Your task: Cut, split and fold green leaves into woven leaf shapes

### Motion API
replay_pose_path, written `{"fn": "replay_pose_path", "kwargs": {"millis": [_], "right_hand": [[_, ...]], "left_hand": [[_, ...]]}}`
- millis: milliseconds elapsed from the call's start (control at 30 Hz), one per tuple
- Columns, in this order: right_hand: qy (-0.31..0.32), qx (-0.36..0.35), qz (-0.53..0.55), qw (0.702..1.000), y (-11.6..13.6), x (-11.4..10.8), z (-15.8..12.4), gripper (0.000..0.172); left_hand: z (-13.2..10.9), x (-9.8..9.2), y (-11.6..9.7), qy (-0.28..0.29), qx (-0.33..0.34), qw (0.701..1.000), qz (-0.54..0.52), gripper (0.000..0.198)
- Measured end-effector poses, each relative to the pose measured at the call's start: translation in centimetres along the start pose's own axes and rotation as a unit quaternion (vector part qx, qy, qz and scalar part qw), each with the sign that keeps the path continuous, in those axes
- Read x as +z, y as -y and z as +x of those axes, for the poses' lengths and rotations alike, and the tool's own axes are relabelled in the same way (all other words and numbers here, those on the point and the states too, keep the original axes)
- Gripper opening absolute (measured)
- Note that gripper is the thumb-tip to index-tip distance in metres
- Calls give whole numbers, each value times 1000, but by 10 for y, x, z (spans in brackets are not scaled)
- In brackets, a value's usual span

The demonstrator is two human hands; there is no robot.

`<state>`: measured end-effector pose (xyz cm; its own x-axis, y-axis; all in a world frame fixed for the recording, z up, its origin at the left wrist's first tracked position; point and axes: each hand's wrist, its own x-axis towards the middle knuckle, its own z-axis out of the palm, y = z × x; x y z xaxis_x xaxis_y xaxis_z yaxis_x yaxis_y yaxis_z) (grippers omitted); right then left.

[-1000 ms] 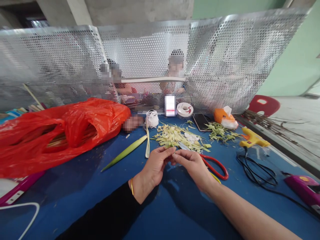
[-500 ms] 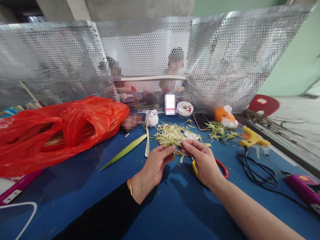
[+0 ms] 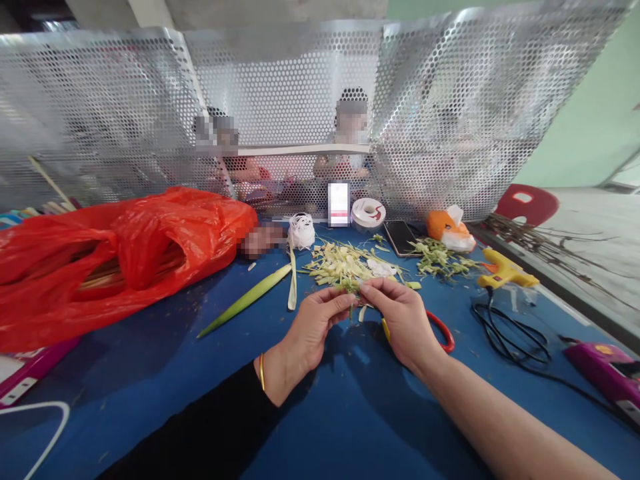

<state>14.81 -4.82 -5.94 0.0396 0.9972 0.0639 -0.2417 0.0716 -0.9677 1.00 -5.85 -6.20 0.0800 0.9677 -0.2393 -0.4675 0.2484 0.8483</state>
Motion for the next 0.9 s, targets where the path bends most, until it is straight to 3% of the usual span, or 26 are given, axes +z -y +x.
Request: {"fn": "replay_pose_path", "kwargs": {"millis": [267,733,900], "right_hand": [[30,30,5,999,6,3,-4,25],[36,25,-48,998,1,1,-2,24],[61,45,-34,997,3,1,-3,28]], "left_hand": [[-4,5,-3,-5,66,994,82,19],[-2,3,-4,-41,143,979,136,12],[-2,0,0,-36,114,986,116,11]]}}
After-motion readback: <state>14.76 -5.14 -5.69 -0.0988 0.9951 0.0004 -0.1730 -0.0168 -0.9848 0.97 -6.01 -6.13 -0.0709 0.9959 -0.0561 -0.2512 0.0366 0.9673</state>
